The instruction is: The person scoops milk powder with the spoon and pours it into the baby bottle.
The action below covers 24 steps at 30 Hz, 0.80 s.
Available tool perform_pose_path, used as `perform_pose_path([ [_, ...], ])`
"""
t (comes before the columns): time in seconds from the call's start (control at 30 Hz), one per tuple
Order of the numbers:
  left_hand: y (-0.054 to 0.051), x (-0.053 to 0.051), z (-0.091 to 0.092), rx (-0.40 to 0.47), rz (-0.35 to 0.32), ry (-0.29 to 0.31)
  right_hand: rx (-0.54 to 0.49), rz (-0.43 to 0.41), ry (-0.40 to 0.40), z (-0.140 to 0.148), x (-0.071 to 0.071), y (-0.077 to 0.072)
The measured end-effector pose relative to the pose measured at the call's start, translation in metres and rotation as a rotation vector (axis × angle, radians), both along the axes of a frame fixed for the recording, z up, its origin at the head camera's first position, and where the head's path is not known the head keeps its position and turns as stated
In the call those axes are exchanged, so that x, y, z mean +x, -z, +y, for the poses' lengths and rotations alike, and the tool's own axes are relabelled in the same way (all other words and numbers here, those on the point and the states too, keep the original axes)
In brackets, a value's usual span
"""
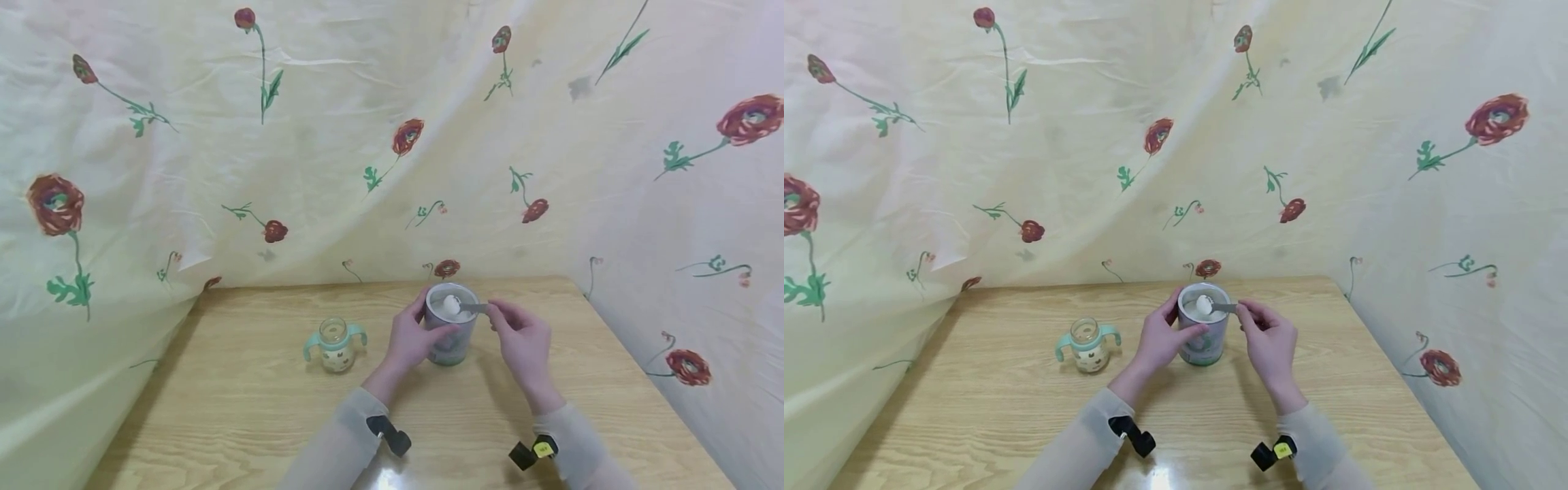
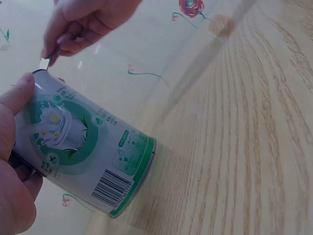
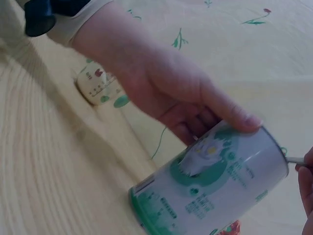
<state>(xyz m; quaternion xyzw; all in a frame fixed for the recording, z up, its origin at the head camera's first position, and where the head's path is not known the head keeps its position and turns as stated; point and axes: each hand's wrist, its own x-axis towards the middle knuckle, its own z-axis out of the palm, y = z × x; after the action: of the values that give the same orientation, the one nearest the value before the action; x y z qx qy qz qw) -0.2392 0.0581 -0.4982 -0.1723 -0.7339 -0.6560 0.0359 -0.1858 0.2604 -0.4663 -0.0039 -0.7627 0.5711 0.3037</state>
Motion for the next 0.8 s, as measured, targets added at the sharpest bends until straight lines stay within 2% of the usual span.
perform_pose_path([
  [0.23, 0.000, -0.002, -0.001, -0.017, 0.002, -0.001, 0.057, 0.122, 0.064, -0.005, -0.003, 0.008],
  [0.4, 0.003, -0.003, -0.001, -0.013, 0.004, 0.001, 0.065, 0.204, 0.078, -0.009, -0.004, 0.013],
  [0.8, 0.002, -0.002, -0.001, -0.016, 0.009, -0.007, 0.050, 0.278, 0.047, -0.009, -0.003, 0.017],
])
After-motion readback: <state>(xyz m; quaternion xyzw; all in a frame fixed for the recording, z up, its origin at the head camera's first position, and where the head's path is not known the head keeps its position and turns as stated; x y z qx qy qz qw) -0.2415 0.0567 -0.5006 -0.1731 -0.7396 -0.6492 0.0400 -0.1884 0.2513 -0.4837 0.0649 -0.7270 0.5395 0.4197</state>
